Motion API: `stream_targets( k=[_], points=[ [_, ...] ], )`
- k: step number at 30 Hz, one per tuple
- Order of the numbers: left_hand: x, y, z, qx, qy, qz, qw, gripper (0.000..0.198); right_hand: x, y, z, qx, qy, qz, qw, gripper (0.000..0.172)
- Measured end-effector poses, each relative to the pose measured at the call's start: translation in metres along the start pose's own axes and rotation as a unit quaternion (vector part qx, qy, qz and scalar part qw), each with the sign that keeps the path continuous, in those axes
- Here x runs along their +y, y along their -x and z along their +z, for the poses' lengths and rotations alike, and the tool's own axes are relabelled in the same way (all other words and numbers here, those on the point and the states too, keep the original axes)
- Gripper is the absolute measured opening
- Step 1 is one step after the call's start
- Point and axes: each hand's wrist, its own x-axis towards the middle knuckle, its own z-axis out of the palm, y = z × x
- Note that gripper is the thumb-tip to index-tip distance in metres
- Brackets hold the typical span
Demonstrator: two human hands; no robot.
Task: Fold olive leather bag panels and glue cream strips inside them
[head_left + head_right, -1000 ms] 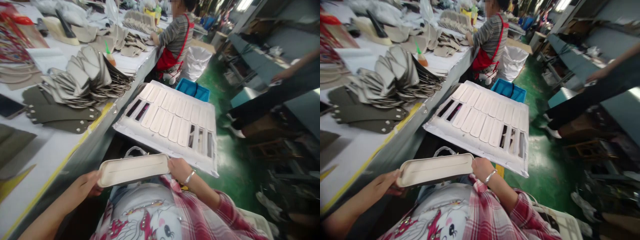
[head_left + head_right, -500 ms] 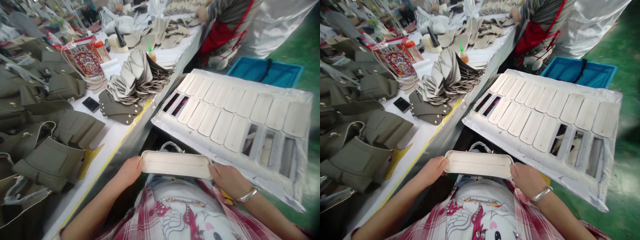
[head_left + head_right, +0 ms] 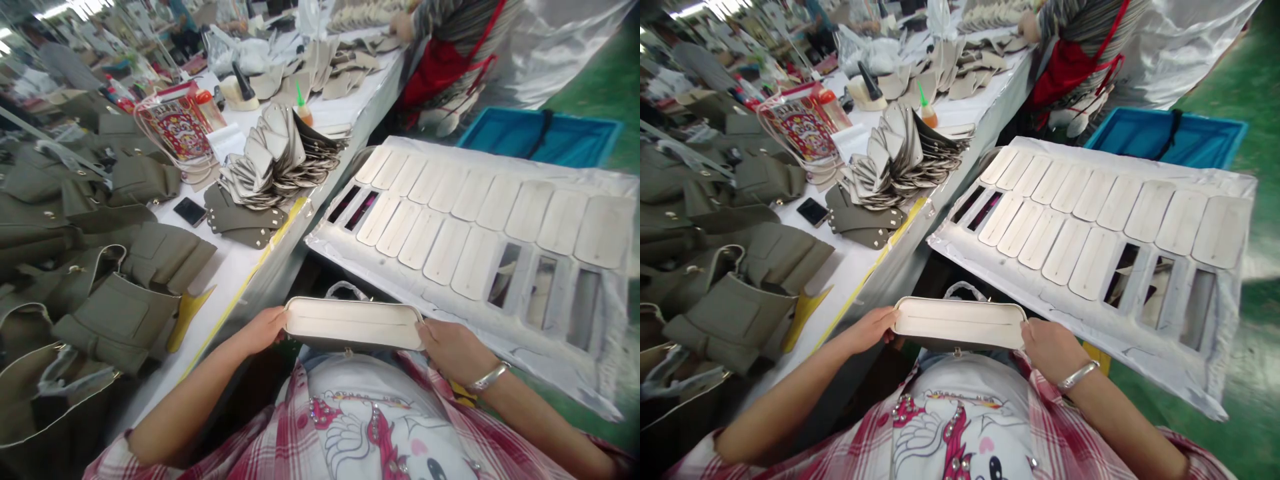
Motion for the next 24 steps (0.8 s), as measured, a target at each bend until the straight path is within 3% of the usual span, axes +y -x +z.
stream_targets(
  k=[4,11,15,19,24],
  points=[
    [-0.006,0.004,-0.004,-0.057,0.107,-0.005,0.993,0.054,0.001,0.003,0.004,0.037,-0.032,0.002,0.999,0.024],
    [-0.002,-0.003,-0.003,-0.009,0.021,-0.045,0.999,0.024,0.001,0.003,0.006,0.03,-0.034,0.006,0.999,0.026],
    [-0.002,-0.01,-0.002,-0.012,0.031,-0.081,0.996,0.02,-0.001,0.002,0.002,0.017,-0.024,0.012,0.999,0.026],
    [-0.001,-0.006,-0.006,-0.023,0.037,-0.069,0.997,0.025,-0.003,0.001,-0.003,0.007,-0.023,0.029,0.999,0.027],
    [-0.013,-0.002,-0.009,-0.105,0.241,-0.031,0.964,0.05,-0.002,0.002,-0.004,0.013,-0.054,0.032,0.998,0.028]
  ],
)
